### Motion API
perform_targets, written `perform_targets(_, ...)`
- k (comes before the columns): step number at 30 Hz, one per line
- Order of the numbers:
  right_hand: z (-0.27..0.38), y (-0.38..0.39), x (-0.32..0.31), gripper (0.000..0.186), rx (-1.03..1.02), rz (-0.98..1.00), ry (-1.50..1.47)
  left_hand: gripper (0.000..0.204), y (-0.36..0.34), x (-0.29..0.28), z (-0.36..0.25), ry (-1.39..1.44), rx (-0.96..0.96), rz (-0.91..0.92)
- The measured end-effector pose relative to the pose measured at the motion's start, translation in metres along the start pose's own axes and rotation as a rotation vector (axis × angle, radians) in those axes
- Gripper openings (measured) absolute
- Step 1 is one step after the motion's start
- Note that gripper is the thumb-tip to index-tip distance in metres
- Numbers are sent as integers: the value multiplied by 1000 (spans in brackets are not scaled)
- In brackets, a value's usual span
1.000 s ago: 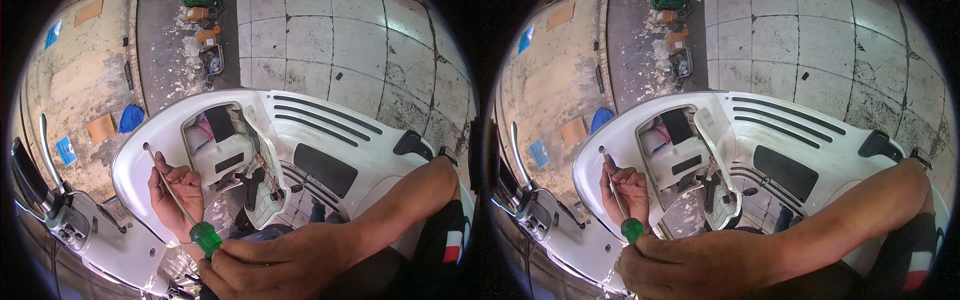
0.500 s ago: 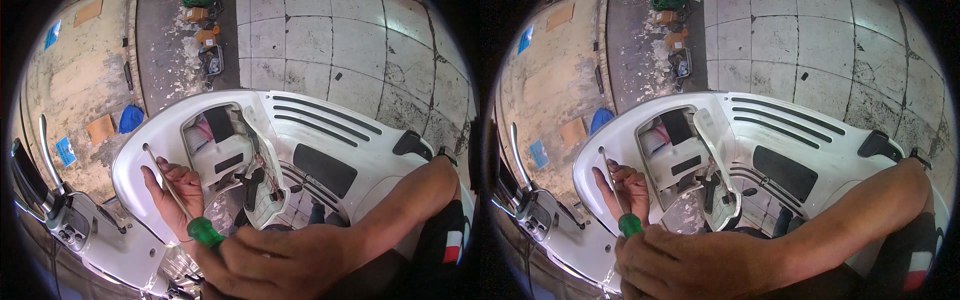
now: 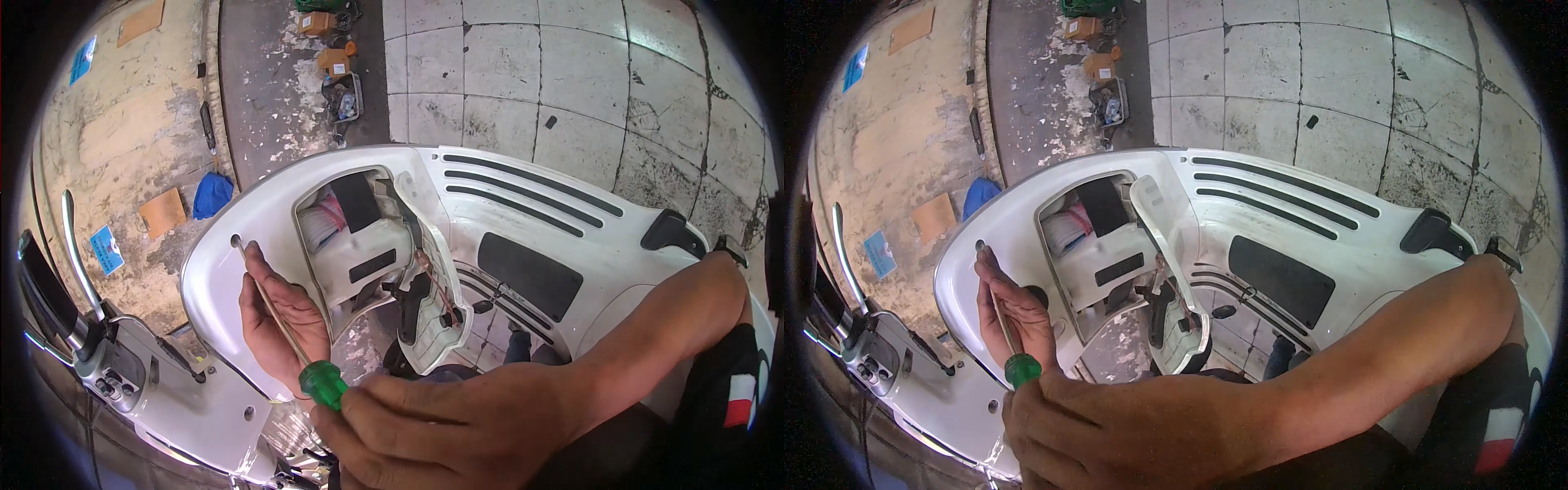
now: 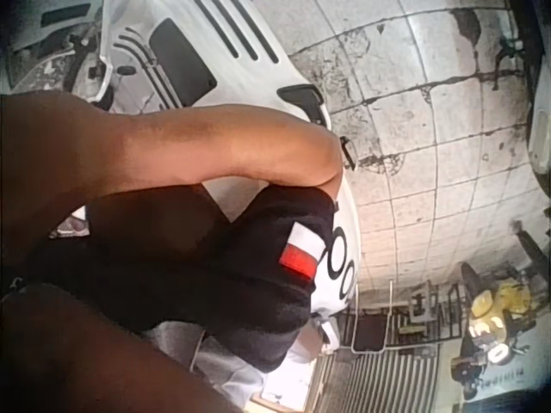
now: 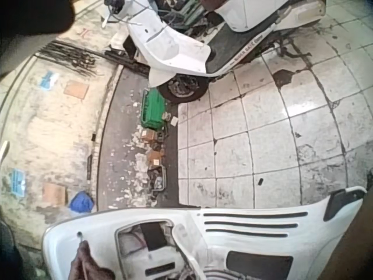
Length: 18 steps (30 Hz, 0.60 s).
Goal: The person removes screws from the inner and front panels of a white scooter using a screwdriver and places them into a small metal tray on the floor.
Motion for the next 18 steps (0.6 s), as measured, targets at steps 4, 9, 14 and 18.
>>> perform_targets(4, 0, 1, -4, 14, 63, 59, -184, 41, -1, -4, -1, -3, 14, 25)
perform_targets(9, -1, 3, -4, 17, -3, 115, -217, 41, 0, -5, 1, -28, 10, 31)
perform_targets(14, 5, 6, -1, 20, -47, 23, -181, 42, 2, -3, 5, -34, -32, 57)
perform_targets(18, 3, 4, -3, 20, -49, 55, -203, 42, 2, -3, 6, -57, -12, 27)
Point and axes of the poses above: each hand's wrist, its own y-axis away from the middle knuckle, its own x-axis out of the palm, z = x × y, the point moved 5 cm from there along -y, towards the middle knuckle, and after that the axes turned 15 degrees about -z, right-handed, at the moved point
